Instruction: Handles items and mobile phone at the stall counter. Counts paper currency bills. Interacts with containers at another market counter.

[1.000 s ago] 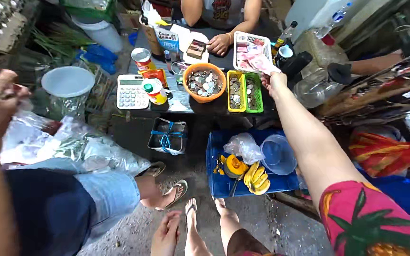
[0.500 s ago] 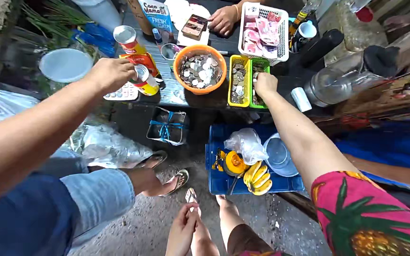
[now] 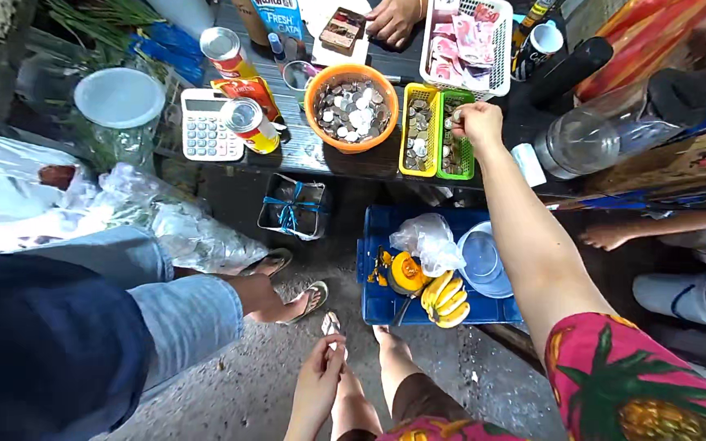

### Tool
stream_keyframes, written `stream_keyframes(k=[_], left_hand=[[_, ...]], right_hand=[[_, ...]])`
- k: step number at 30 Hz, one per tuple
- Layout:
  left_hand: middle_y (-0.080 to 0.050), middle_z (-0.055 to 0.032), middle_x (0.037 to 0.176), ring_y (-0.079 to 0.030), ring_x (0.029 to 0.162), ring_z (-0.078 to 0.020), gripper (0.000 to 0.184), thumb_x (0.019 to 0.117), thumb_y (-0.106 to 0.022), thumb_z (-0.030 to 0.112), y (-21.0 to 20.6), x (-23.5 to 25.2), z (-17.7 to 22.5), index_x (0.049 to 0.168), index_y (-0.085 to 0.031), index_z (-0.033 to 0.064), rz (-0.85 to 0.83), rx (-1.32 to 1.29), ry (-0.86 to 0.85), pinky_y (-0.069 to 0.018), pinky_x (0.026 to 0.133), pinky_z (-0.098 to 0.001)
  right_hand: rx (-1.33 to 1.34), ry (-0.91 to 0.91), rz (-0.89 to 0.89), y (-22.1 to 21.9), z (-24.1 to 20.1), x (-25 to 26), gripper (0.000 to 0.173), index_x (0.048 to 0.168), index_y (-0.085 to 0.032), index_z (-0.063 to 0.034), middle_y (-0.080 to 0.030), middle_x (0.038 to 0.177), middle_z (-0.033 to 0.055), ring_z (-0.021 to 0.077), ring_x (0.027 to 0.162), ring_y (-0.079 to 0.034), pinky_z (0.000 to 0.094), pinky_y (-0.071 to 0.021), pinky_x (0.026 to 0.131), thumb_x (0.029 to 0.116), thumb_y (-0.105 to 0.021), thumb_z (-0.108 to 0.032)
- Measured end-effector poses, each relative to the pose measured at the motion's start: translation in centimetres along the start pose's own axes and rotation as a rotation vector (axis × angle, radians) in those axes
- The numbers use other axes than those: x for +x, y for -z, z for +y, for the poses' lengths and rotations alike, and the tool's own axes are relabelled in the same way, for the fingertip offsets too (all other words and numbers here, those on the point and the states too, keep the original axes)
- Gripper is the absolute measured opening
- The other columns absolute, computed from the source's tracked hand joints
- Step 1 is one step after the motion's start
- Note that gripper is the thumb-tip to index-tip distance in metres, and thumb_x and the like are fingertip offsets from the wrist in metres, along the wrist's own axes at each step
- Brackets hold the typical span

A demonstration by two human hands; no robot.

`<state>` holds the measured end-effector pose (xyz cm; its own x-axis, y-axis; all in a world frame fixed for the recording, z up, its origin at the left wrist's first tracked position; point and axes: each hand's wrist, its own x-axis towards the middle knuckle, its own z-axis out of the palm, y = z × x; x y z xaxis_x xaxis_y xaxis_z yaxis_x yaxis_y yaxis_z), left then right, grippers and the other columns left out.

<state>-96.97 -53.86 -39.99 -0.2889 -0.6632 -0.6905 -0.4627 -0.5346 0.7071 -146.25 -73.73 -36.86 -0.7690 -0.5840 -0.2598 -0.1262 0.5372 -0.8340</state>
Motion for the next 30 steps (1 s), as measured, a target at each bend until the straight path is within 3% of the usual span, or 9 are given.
stream_keyframes(k=[2, 4, 7, 11, 20, 23, 25, 28, 30], left_hand=[[-0.058, 0.0057, 0.066, -0.055, 0.055, -0.0037, 0.024, 0.0995, -0.053, 0.017, -0.4, 0.1, 0.5, 0.117, -0.067, 0.0075, -0.007, 0.003, -0.009, -0.048, 0.054, -0.0208], [-0.058, 0.0058, 0.068, -0.056, 0.057, -0.0039, 0.024, 0.0994, -0.053, 0.018, -0.8, 0.2, 1.0, 0.117, -0.066, 0.0083, -0.028, 0.002, -0.013, -0.0489, 0.055, -0.021], [-0.059, 0.0053, 0.069, -0.056, 0.057, -0.005, 0.024, 0.1002, -0.053, 0.018, -1.5, 0.2, 1.1, 0.117, -0.067, 0.0094, -0.051, -0.003, -0.014, -0.0489, 0.055, -0.0214], [-0.061, 0.0048, 0.071, -0.057, 0.059, -0.0046, 0.024, 0.1001, -0.053, 0.019, -2.3, 0.1, 1.2, 0.118, -0.067, 0.0098, -0.076, 0.01, -0.007, -0.0494, 0.057, -0.0216], [-0.06, 0.0047, 0.071, -0.058, 0.06, -0.0058, 0.023, 0.1007, -0.054, 0.018, -2.9, -0.1, 1.8, 0.118, -0.066, 0.01, -0.069, -0.011, 0.005, -0.0503, 0.059, -0.0231], [-0.06, 0.0043, 0.071, -0.057, 0.06, -0.0058, 0.022, 0.1011, -0.055, 0.017, -2.8, -0.2, 1.8, 0.118, -0.066, 0.0097, -0.052, -0.01, 0.011, -0.0498, 0.059, -0.0234], [-0.061, 0.0042, 0.072, -0.058, 0.06, -0.0064, 0.023, 0.1013, -0.055, 0.018, -2.6, -0.4, 1.6, 0.119, -0.067, 0.0101, -0.043, -0.01, 0.005, -0.0502, 0.059, -0.0242], [-0.062, 0.0031, 0.074, -0.059, 0.062, -0.0076, 0.026, 0.1011, -0.054, 0.019, -2.4, -0.8, 1.5, 0.121, -0.066, 0.0091, -0.017, -0.02, -0.015, -0.0523, 0.062, -0.0268], [-0.062, 0.0029, 0.074, -0.06, 0.062, -0.0075, 0.025, 0.1015, -0.055, 0.019, -2.3, -1.3, 1.3, 0.12, -0.067, 0.0089, 0.004, -0.041, -0.013, -0.0528, 0.062, -0.0267]], right_hand=[[0.393, -0.154, -0.06, -0.8, -0.7, -0.2, 0.031, 0.124, -0.055, 0.0, -0.06, 0.1, 0.011, 0.0191, 0.079, -0.065, 0.036, -0.0595, 0.073, 0.1078, -0.038, -0.021], [0.186, -0.115, -0.12, -2.1, -0.5, 0.5, 0.025, 0.113, -0.057, -0.0038, -0.056, 0.085, 0.0045, 0.0133, 0.067, -0.057, 0.0313, -0.0528, 0.065, 0.1061, -0.044, -0.024], [-0.687, 0.119, -0.264, -3.7, -1.2, 0.4, 0.034, 0.119, -0.07, 0.0016, -0.069, 0.117, 0.0248, 0.0396, 0.111, -0.066, 0.0627, -0.0512, 0.094, 0.0991, -0.063, -0.025], [-1.15, 0.153, -0.286, -6.6, -2.1, -0.9, 0.033, 0.116, -0.068, 0.0071, -0.066, 0.124, 0.0296, 0.0489, 0.12, -0.062, 0.0694, -0.0472, 0.094, 0.0971, -0.065, -0.02], [-0.767, 0.1, -0.355, -5.3, -3.2, 1.1, 0.042, 0.122, -0.066, 0.0061, -0.064, 0.126, 0.0294, 0.0445, 0.122, -0.061, 0.0669, -0.046, 0.1, 0.1001, -0.063, -0.03], [-0.153, 0.022, -0.356, -6.0, -4.4, 0.3, 0.033, 0.119, -0.062, -0.0033, -0.069, 0.097, 0.0055, 0.0115, 0.071, -0.06, 0.0316, -0.0506, 0.065, 0.1066, -0.044, -0.028], [0.131, -0.027, -0.462, -7.2, -6.3, -1.2, 0.025, 0.123, -0.054, -0.0054, -0.068, 0.087, 0.0033, 0.0073, 0.058, -0.055, 0.0254, -0.0477, 0.056, 0.1059, -0.04, -0.017], [-0.127, 0.263, -0.515, -10.1, -8.0, -2.1, 0.031, 0.128, -0.062, -0.0009, -0.065, 0.09, 0.0074, 0.0147, 0.071, -0.058, 0.0341, -0.0498, 0.066, 0.1048, -0.045, -0.012], [-0.538, 0.46, -0.528, -11.8, -8.7, -2.4, 0.027, 0.119, -0.071, -0.0034, -0.07, 0.114, 0.0192, 0.0328, 0.106, -0.067, 0.0565, -0.0518, 0.094, 0.1015, -0.056, -0.018]])
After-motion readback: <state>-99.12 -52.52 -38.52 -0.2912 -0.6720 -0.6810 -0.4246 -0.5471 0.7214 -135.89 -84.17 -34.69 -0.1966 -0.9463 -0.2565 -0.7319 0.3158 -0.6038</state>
